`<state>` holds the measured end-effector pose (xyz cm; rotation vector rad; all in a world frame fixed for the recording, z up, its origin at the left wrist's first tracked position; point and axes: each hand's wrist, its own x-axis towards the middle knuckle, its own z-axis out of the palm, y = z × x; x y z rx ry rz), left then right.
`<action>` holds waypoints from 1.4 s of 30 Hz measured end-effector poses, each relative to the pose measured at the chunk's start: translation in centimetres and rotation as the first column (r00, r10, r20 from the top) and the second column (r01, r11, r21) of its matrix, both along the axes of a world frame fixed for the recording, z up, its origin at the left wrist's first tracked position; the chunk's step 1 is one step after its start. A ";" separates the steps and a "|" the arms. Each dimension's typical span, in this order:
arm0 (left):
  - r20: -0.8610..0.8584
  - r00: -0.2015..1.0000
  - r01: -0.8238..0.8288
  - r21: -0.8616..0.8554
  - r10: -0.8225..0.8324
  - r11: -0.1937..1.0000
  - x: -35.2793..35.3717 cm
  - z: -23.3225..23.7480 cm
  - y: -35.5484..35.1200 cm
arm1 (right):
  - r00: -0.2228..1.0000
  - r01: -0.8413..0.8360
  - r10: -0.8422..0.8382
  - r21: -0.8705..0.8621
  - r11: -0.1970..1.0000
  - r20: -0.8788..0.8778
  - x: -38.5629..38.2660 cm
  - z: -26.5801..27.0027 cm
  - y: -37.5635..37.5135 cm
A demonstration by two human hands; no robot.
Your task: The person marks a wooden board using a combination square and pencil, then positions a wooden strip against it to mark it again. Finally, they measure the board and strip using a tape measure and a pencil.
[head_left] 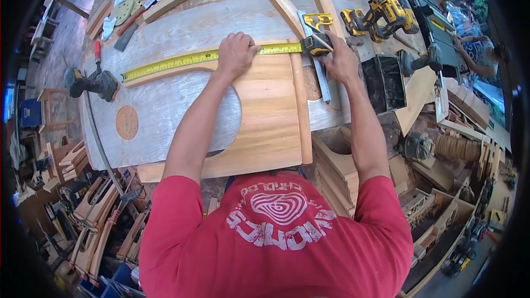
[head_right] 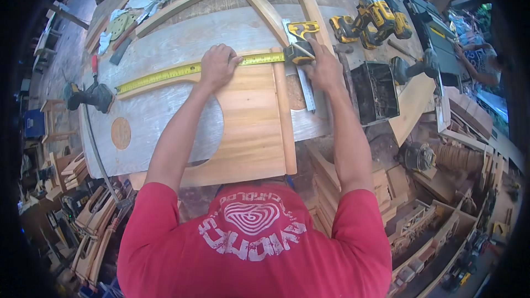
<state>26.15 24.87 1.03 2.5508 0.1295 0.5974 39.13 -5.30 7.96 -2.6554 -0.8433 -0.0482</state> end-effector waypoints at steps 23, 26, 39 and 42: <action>0.059 0.997 0.051 0.012 -0.051 0.999 0.4 -0.3 0.6 | 0.577 0.413 0.438 0.709 0.571 -0.689 -4.9 -1.8 10.2; 0.059 0.995 0.076 -0.006 -0.076 0.997 0.3 -0.1 1.0 | 0.608 0.365 0.385 0.676 0.640 -0.694 -5.3 -3.9 11.3; 0.014 0.994 0.106 0.019 -0.106 0.994 0.5 -0.2 1.5 | 0.733 0.235 0.308 0.650 0.723 -0.607 -4.2 -6.7 12.2; -0.001 0.995 0.103 0.038 -0.103 0.994 0.6 -0.1 1.5 | 0.707 0.262 0.330 0.665 0.699 -0.625 -4.0 -6.6 12.6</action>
